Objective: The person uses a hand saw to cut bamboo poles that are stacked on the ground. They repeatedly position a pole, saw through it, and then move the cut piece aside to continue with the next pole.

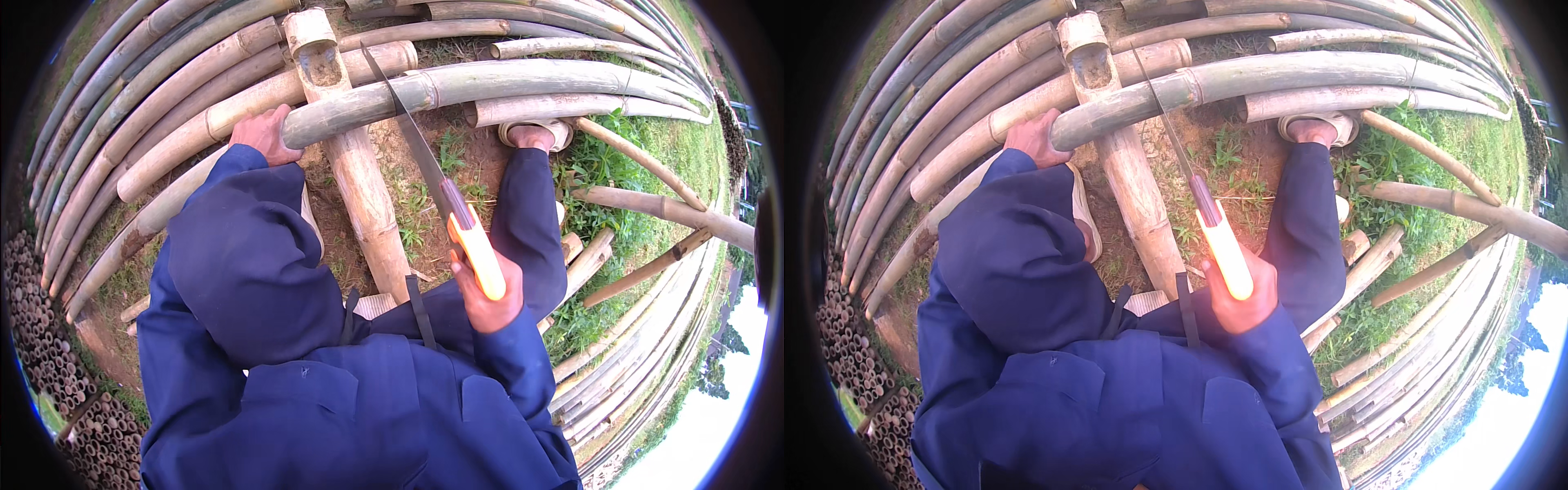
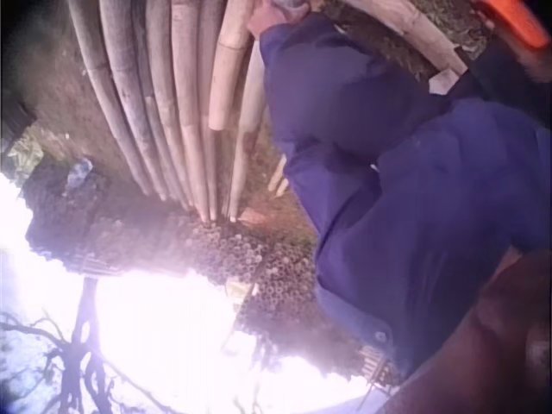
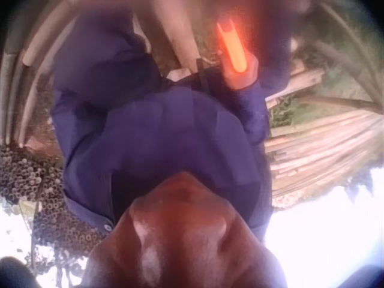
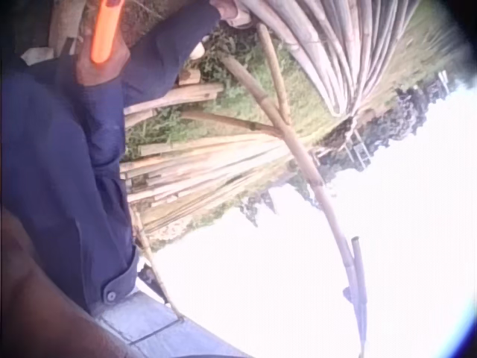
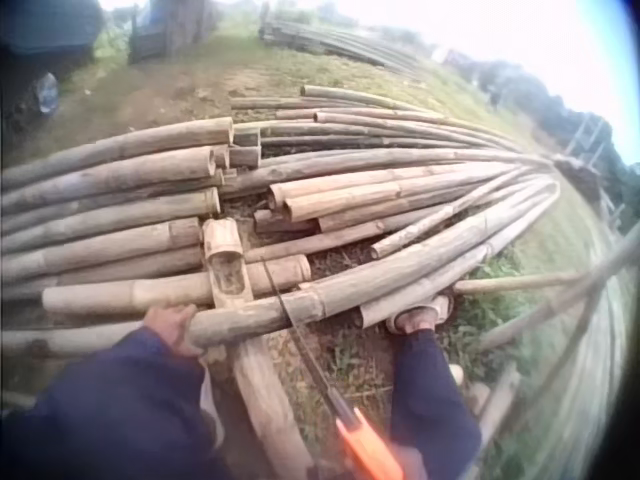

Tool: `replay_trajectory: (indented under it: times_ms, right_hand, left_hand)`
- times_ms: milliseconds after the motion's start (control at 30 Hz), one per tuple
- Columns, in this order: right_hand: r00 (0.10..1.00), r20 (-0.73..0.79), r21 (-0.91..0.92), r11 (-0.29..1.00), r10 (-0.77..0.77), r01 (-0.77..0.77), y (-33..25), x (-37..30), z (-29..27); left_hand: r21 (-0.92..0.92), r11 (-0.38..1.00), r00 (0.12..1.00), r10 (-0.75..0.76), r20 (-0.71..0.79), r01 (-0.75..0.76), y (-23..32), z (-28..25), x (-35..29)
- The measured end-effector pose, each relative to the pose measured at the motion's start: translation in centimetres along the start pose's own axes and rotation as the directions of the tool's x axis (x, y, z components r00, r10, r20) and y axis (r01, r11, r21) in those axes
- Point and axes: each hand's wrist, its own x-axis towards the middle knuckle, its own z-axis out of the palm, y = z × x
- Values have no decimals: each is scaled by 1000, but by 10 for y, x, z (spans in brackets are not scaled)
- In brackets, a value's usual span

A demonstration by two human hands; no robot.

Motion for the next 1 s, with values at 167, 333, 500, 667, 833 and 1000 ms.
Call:
replay_trajectory:
  times_ms: [167, 333, 500, 667, 833, 1000]
  right_hand:
    - [996, 33, -9, 996, 85, -85, -45, -28, -27]
    - [998, 58, -47, 999, -20, 23, -32, 119, 17]
    - [1000, -1, 14, 1000, -8, 8, 22, 8, 3]
    - [990, -111, -18, 996, -87, 85, 53, -43, 15]
    - [952, -146, 100, 953, -270, 286, 77, 104, 77]
    - [997, -36, 117, 990, -74, 78, 103, 12, 53]
  left_hand:
    - [-7, 1000, 999, 28, -31, -29, 1, 3, 1]
    - [23, 1000, 997, -8, 76, 6, 8, -3, 12]
    - [-26, 1000, 1000, -12, -13, 11, -3, 1, 2]
    - [-31, 998, 997, 53, -61, -55, -3, 7, 6]
    - [0, 1000, 999, 31, -19, -31, 4, 3, 11]
    - [-33, 999, 1000, -7, -20, 7, -4, 3, 4]
